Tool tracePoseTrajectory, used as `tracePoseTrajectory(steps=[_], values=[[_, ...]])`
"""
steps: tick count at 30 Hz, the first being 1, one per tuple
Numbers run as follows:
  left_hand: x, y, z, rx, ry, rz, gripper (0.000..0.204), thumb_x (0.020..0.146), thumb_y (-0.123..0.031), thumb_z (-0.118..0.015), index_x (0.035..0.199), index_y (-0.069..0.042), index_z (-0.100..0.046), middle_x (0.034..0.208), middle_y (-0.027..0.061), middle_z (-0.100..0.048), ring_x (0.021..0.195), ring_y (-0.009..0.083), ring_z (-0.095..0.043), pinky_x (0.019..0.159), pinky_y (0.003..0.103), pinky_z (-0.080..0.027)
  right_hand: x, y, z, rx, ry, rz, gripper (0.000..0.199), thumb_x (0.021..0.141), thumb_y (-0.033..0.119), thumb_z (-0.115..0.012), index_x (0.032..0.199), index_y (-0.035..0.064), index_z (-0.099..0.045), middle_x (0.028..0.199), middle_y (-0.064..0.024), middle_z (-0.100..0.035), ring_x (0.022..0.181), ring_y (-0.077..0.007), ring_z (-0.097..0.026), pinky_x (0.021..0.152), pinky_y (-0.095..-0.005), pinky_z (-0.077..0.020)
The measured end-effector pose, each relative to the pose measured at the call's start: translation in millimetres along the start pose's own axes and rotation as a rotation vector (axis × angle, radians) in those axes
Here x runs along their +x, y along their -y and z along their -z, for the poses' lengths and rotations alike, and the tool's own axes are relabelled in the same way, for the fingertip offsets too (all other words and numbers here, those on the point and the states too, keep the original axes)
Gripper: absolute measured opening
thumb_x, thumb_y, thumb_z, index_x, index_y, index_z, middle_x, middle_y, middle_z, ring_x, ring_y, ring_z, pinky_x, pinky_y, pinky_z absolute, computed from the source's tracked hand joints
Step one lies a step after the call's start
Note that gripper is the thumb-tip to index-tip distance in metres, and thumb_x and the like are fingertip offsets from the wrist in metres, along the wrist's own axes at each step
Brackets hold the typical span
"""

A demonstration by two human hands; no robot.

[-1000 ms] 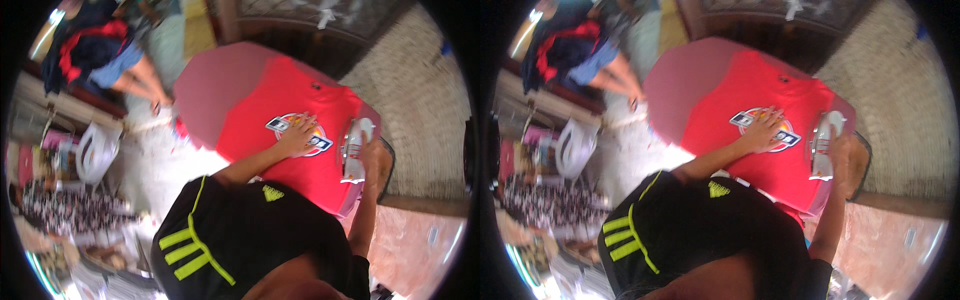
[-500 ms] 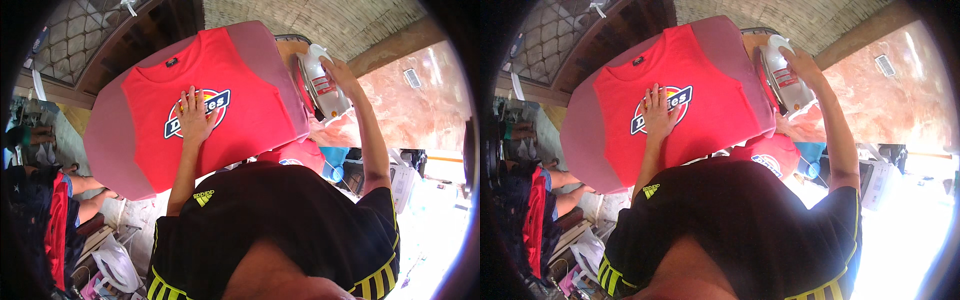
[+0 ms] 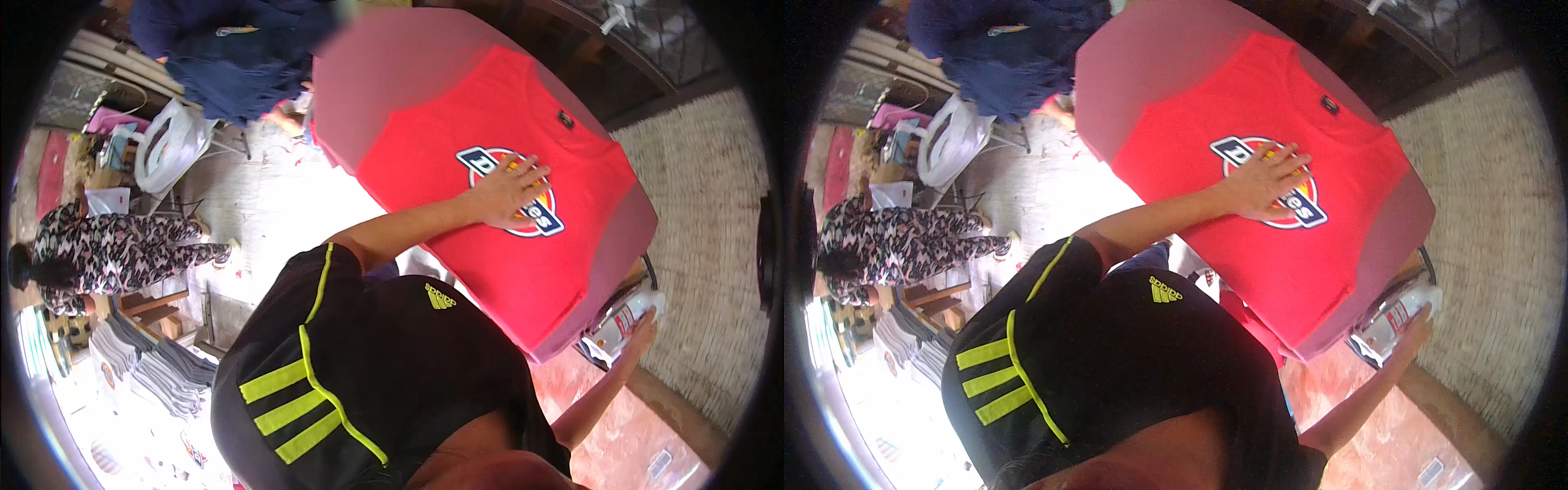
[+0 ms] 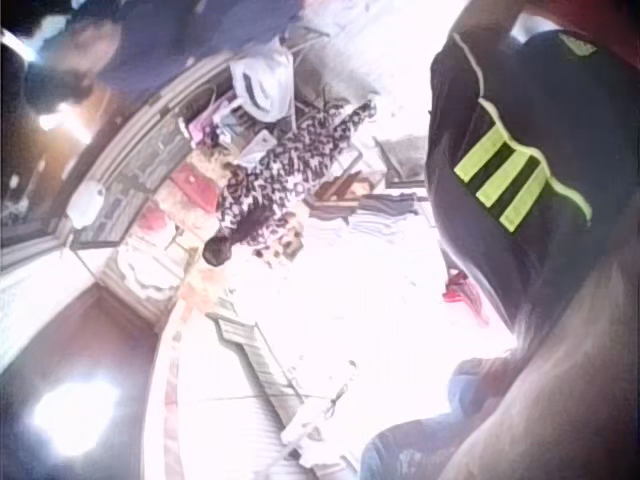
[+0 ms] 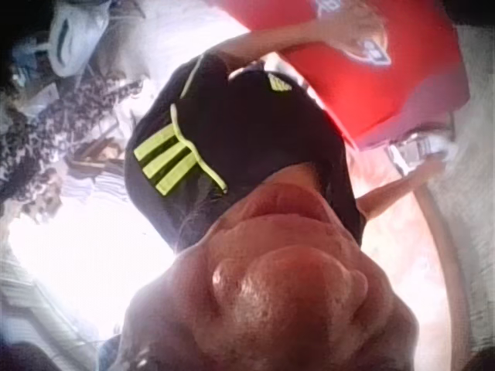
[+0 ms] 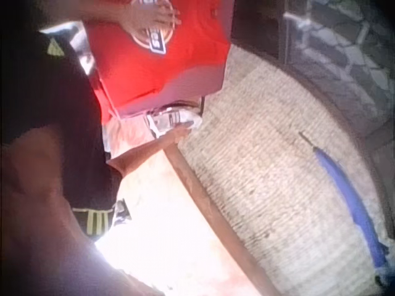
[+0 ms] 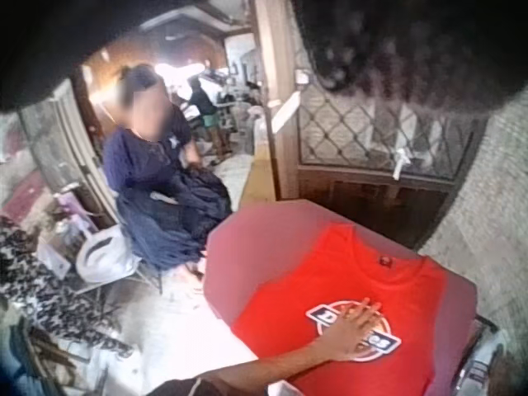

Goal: The person irons a red Dickies t-shirt on a pink ironing board using a white electric iron. They repeatedly smooth the fabric, adjust the shirt's position, and iron different sections including the front logo area and sleeves. The person briefly pauses to touch their face before resuming ironing.

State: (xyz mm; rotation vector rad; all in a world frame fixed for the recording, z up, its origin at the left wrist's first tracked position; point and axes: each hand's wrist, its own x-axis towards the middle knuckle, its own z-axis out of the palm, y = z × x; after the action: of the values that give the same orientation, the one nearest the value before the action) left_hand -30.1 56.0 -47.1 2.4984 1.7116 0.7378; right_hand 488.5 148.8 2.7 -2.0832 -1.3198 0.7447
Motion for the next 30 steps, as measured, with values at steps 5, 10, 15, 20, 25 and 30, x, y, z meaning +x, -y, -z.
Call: tracePoseTrajectory(steps=[5, 10, 15, 20, 25, 30], values=[[3, 7, 12, -0.343, -0.157, -0.119, 0.063, 0.085, -0.045, -0.072, 0.135, -0.011, -0.056, 0.147, 0.0186, -0.044, 0.142, 0.0397, -0.036, 0.112, 0.059, -0.030, 23, -12, 27, -0.321, -0.160, -0.012, 0.077, 0.095, 0.068, -0.047, 0.120, -0.0029, -0.062, 0.081, -0.0148, -0.064, 0.073, -0.0269, -0.066, 0.067, -0.0406, -0.0544], [-43, 32, 58, -0.554, -0.246, -0.083, 0.048, 0.081, -0.022, -0.079, 0.125, -0.010, -0.063, 0.135, 0.0143, -0.053, 0.132, 0.0342, -0.047, 0.103, 0.050, -0.040, -70, 81, -52, -1.050, -0.741, 0.369, 0.075, 0.096, 0.067, -0.047, 0.135, 0.0035, -0.056, 0.124, -0.0225, -0.063, 0.114, -0.0363, -0.062, 0.092, -0.0450, -0.0523], [-105, 81, 93, -0.563, -0.273, 0.023, 0.040, 0.084, -0.020, -0.074, 0.122, -0.013, -0.065, 0.129, 0.0094, -0.057, 0.130, 0.0313, -0.049, 0.101, 0.049, -0.039, -110, 79, -126, -0.792, -0.766, 1.040, 0.056, 0.097, 0.051, -0.060, 0.135, 0.0108, -0.057, 0.127, -0.0167, -0.063, 0.112, -0.0352, -0.063, 0.092, -0.0464, -0.0526], [-167, 132, 120, -0.452, -0.315, 0.169, 0.033, 0.086, -0.021, -0.071, 0.117, -0.015, -0.066, 0.129, 0.0070, -0.057, 0.132, 0.0300, -0.047, 0.103, 0.050, -0.037, -207, 121, -222, -0.810, -0.280, 0.643, 0.059, 0.101, 0.050, -0.052, 0.145, 0.0112, -0.047, 0.143, -0.0181, -0.047, 0.123, -0.0386, -0.052, 0.100, -0.0537, -0.0450], [-190, 157, 115, -0.339, -0.323, 0.173, 0.028, 0.087, -0.024, -0.071, 0.113, -0.016, -0.066, 0.128, 0.0053, -0.058, 0.132, 0.0279, -0.047, 0.104, 0.049, -0.035, -232, 139, -257, -0.816, -0.284, 0.531, 0.059, 0.101, 0.054, -0.047, 0.145, 0.0143, -0.047, 0.149, -0.0178, -0.040, 0.131, -0.0397, -0.044, 0.104, -0.0579, -0.0385], [-185, 157, 114, -0.351, -0.353, 0.175, 0.024, 0.085, -0.025, -0.071, 0.106, -0.014, -0.067, 0.126, 0.0052, -0.058, 0.131, 0.0257, -0.048, 0.105, 0.048, -0.035, -236, 141, -259, -0.755, -0.298, 0.545, 0.061, 0.102, 0.057, -0.042, 0.145, 0.0151, -0.046, 0.148, -0.0177, -0.041, 0.133, -0.0399, -0.042, 0.105, -0.0596, -0.0365]])
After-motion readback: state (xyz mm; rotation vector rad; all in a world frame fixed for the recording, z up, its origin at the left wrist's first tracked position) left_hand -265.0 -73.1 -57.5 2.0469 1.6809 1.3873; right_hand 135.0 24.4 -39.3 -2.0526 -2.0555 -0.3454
